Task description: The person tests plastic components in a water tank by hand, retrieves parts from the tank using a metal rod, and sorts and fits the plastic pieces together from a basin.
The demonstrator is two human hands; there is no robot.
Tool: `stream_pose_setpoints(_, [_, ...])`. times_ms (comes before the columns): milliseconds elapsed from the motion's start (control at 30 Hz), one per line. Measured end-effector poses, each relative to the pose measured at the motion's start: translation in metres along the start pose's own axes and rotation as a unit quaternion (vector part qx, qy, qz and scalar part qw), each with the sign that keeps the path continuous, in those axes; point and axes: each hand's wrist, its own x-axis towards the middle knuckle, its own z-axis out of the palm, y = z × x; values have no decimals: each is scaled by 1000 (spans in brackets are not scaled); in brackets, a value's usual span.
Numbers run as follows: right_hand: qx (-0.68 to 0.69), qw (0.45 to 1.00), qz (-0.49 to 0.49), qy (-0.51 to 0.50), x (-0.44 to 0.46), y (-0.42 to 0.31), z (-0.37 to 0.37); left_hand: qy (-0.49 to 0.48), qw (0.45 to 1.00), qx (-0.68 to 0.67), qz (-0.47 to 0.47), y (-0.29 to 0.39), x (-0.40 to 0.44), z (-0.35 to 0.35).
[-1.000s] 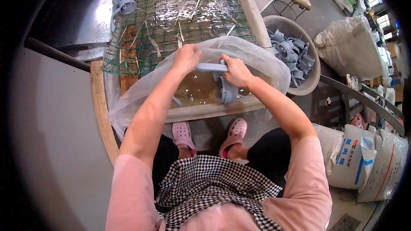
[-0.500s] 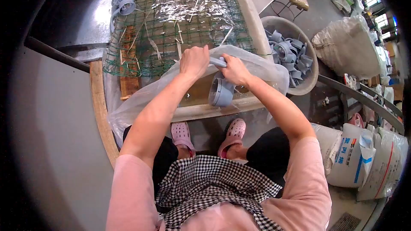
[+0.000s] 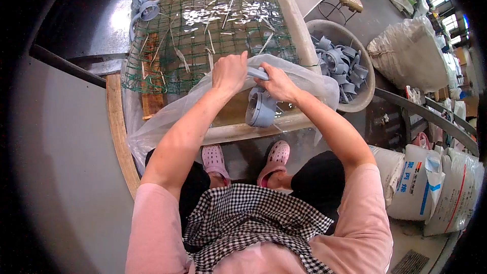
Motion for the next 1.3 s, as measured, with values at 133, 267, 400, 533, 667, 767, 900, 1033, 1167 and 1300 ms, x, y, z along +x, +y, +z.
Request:
stream_pose_setpoints(133, [-21, 999, -13, 23, -5, -4, -5, 29, 999, -16, 38, 7, -1, -3])
stream_pose_setpoints(267, [-7, 1000, 1, 26, -14, -8, -17, 13, 997, -36, 73, 19, -3, -16])
stream_pose_setpoints(400, [125, 986, 24, 106, -30, 3, -54, -22, 941, -332, 59, 9, 5, -26])
stream_pose_setpoints(533, [322, 920, 42, 220, -55, 5, -113, -45, 998, 7, 41, -20, 2, -22])
stream_pose_setpoints(667, [265, 898, 32, 348, -65, 34, -172, -137, 940, 310, 39, -67, -26, 22])
stream_pose_setpoints(767, [146, 876, 36, 458, -64, 55, -210, -188, 933, 308, -2, -82, -17, 31])
stream_pose_setpoints(900, [-89, 855, 116, 498, -44, 104, -255, -149, 960, 237, 12, -76, -5, 22])
stream_pose_setpoints(1033, [-145, 844, 118, 502, -22, 158, -266, -118, 970, 210, 3, -60, 3, 1])
stream_pose_setpoints(1167, [-206, 790, 168, 553, -14, 248, -281, -114, 978, 174, -25, -66, 8, 2])
stream_pose_setpoints(1300, [-352, 809, 82, 463, -17, 301, -262, -55, 986, 157, -14, -46, 9, -9])
